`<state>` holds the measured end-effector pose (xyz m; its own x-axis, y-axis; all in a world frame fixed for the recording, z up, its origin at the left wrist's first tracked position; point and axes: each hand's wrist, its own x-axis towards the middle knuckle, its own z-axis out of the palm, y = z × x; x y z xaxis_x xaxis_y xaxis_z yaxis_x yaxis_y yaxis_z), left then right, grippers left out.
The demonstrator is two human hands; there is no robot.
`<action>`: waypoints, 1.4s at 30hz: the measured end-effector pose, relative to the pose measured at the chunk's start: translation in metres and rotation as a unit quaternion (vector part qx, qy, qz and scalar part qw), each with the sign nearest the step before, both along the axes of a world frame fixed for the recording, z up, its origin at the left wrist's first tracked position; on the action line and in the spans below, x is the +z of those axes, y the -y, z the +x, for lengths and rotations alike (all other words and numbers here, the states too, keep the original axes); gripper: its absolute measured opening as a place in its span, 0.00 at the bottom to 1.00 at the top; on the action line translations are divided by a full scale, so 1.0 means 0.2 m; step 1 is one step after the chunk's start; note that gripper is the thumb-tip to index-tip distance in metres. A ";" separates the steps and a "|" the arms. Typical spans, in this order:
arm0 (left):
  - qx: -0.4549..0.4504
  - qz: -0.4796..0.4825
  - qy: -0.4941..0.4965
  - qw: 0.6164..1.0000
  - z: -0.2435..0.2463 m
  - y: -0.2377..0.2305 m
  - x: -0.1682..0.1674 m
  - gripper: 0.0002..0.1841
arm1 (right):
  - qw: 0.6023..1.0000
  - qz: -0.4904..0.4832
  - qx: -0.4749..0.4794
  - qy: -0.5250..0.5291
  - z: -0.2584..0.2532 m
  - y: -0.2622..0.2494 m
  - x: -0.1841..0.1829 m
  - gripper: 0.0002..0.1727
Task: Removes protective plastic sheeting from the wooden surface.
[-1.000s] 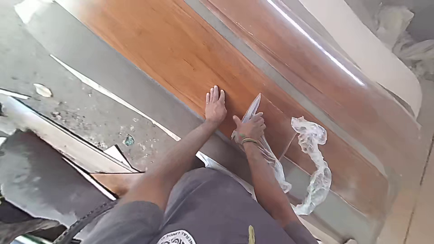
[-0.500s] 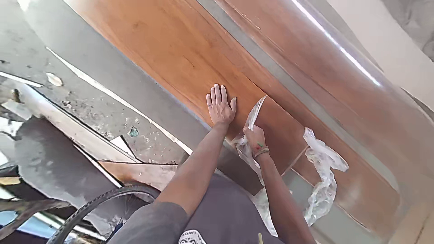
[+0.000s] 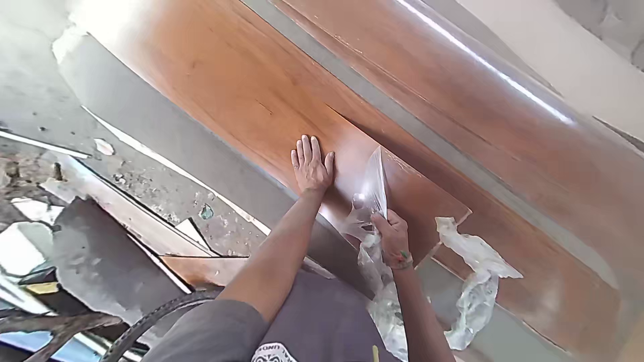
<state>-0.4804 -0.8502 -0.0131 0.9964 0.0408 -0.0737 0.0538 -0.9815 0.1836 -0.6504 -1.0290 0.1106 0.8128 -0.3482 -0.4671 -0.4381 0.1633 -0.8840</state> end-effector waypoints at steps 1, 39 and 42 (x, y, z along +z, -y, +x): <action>0.000 0.000 -0.005 1.000 0.00 0.00 0.01 0.44 | 1.000 0.011 -0.008 0.007 -0.02 0.01 0.01 0.09; -0.004 -0.025 0.016 1.000 -0.01 -0.01 -0.02 0.45 | 0.774 -0.491 0.367 -0.156 0.28 -0.16 -0.23 0.18; -0.005 -0.026 0.012 1.000 -0.01 0.00 -0.02 0.45 | 0.788 -0.538 0.289 -0.082 0.17 -0.18 -0.30 0.23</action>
